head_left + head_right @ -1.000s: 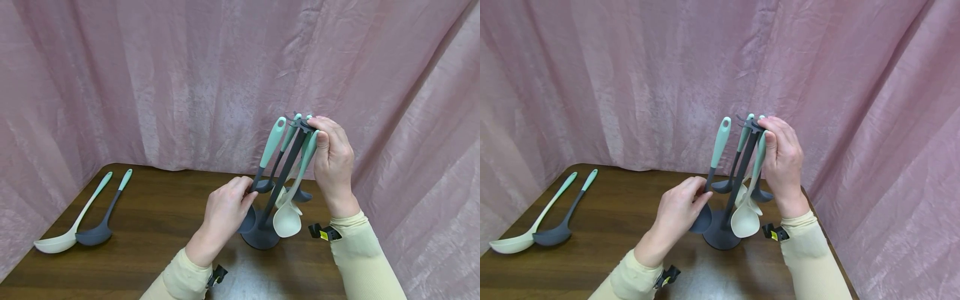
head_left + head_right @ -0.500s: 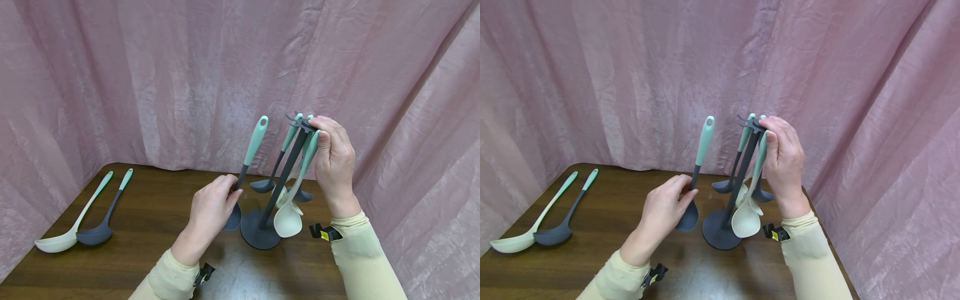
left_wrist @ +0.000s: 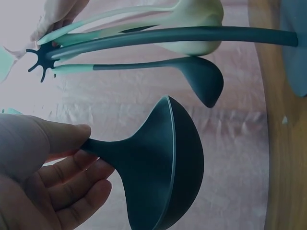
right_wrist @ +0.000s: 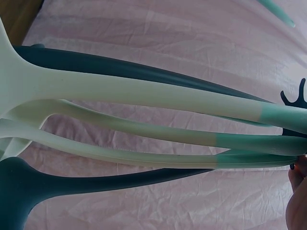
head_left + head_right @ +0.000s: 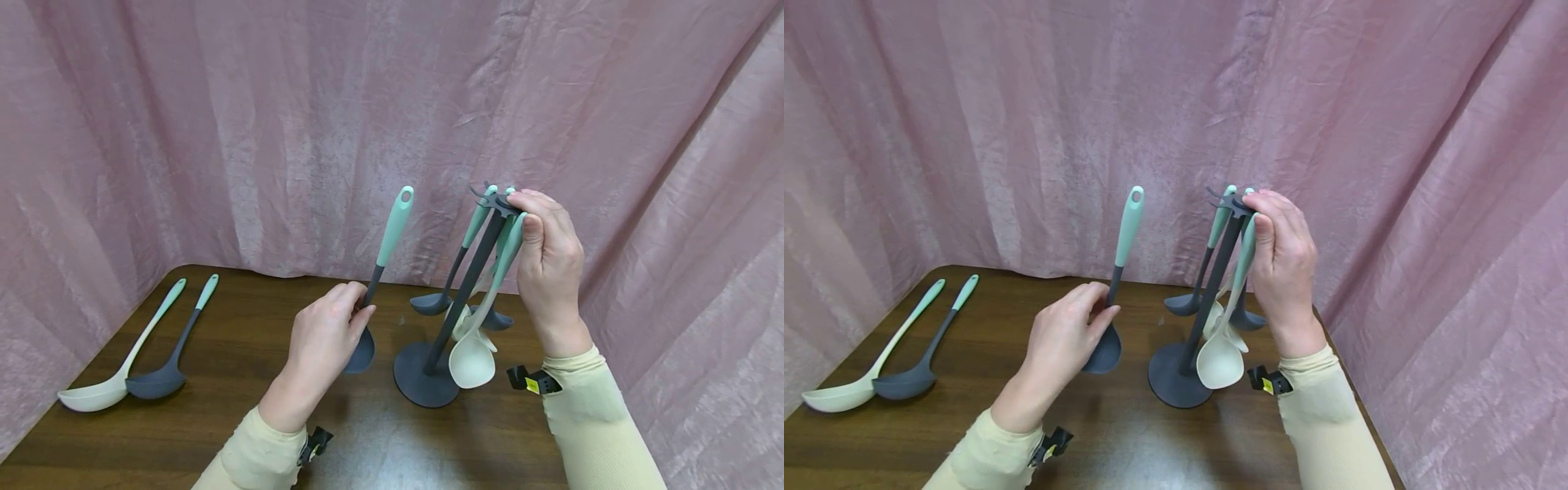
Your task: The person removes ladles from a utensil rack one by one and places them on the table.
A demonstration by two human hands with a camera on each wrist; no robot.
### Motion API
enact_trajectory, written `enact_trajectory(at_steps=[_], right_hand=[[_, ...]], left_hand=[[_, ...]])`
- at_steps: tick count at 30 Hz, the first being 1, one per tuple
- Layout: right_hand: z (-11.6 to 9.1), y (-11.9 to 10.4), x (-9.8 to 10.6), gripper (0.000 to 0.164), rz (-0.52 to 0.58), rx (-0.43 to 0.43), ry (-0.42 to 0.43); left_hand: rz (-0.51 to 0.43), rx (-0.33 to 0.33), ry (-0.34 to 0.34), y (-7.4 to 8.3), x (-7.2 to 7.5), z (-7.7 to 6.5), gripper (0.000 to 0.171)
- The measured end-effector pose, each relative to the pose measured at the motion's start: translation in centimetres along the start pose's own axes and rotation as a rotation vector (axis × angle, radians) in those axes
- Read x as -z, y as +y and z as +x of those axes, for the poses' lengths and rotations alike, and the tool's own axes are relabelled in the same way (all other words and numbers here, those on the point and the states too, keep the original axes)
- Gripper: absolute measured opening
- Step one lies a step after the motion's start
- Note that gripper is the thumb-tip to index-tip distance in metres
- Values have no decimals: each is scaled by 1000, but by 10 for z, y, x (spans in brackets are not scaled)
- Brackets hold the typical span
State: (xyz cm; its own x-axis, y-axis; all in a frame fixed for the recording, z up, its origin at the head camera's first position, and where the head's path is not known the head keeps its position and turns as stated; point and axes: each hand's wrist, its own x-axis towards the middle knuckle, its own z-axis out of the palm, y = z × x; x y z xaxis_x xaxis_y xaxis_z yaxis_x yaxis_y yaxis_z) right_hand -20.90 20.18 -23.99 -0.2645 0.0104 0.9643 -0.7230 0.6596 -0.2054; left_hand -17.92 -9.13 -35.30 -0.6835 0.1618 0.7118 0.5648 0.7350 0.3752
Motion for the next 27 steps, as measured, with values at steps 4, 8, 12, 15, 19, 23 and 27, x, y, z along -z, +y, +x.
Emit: enact_trajectory(at_steps=[4,8,12,15,19,23,27], right_hand=[[0,-1,0,59,1,0,5],[1,-1,0,57,2,0,4],[1,-1,0,56,2,0,4],[1,0,0,57,6,1,3],[1,0,-1,58,12,-1,-1],[1,-1,0,58,14,-5,3],[1,-2,-1,59,16,-8,6]], left_hand=[[16,-2,-1,-5,2,-2,23],[19,7,0,-11,4,-4,23],[26,18,-2,-18,7,-6,23],[35,24,-1,-22,9,-7,23],[43,27,0,-27,11,-9,23],[52,31,1,-32,14,-10,23],[65,45,-7,-38,18,-12,23]])
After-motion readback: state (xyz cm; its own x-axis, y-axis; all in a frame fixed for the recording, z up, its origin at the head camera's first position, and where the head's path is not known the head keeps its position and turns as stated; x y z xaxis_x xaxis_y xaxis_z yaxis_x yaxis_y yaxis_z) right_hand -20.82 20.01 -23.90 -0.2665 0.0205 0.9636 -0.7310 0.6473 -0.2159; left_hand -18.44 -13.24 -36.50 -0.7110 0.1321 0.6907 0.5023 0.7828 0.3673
